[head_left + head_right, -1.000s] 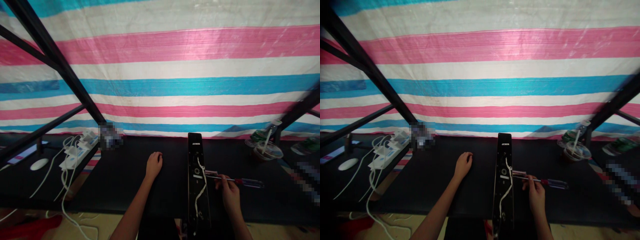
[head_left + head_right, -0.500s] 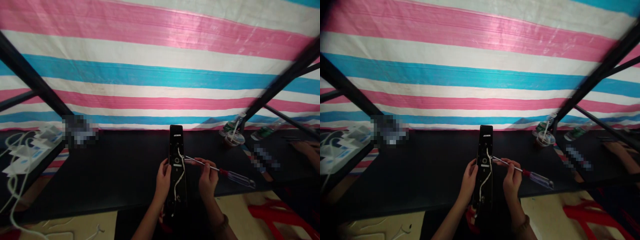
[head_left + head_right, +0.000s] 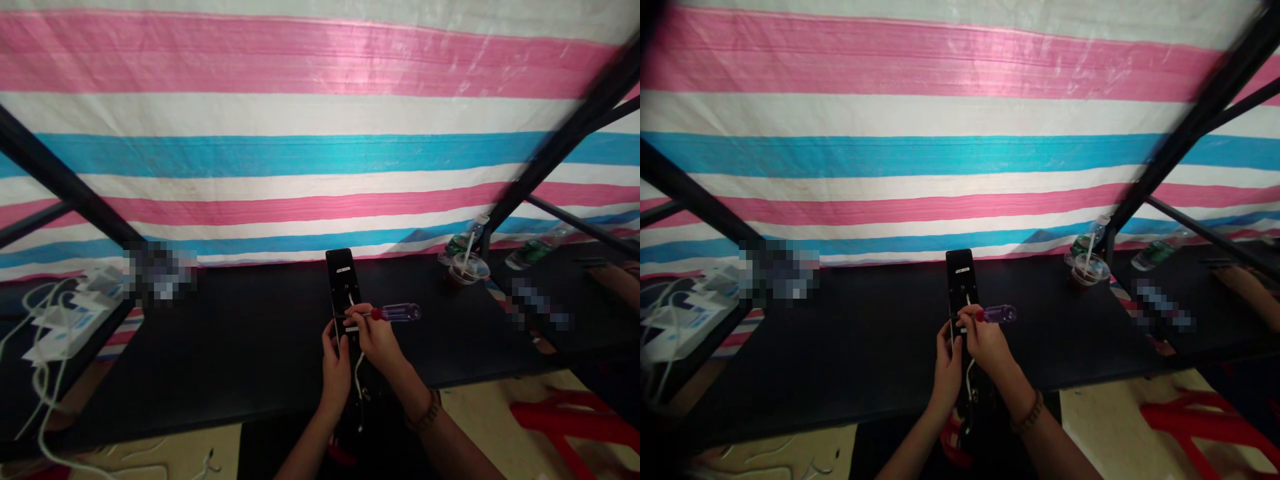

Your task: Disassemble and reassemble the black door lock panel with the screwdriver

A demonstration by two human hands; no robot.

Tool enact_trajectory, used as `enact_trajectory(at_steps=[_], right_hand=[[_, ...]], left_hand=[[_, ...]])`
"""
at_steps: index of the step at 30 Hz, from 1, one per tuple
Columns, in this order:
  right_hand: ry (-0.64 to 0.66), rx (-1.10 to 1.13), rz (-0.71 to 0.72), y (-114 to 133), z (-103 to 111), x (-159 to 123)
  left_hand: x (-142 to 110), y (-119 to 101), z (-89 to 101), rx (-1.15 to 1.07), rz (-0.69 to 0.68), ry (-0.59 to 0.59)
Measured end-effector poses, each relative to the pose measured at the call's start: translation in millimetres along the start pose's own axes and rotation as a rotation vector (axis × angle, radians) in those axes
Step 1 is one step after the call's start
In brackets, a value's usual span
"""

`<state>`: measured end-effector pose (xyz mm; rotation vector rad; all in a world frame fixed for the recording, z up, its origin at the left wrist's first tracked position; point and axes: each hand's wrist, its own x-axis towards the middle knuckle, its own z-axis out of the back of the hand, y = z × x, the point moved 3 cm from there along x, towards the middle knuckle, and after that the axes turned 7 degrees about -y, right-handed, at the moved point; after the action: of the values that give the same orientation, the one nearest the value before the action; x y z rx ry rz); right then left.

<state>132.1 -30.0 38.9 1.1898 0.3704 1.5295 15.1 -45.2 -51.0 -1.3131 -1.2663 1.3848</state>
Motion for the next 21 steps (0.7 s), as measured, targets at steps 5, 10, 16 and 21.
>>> enact_trajectory(at_steps=[5,10,16,21], right_hand=[[0.034,-0.077,0.107,12.0,-2.5,4.2],[0.013,-0.097,0.105,16.7,0.1,8.8],[0.042,-0.136,0.117,18.6,1.9,10.0],[0.027,-0.141,0.131,18.4,2.0,8.0]], left_hand=[[1.1,0.1,2.1,0.036,-0.036,0.057],[3.2,0.3,4.1,0.039,-0.041,0.091],[3.1,2.2,4.3,0.032,-0.047,0.114],[3.1,0.7,4.5,0.009,-0.059,0.108]])
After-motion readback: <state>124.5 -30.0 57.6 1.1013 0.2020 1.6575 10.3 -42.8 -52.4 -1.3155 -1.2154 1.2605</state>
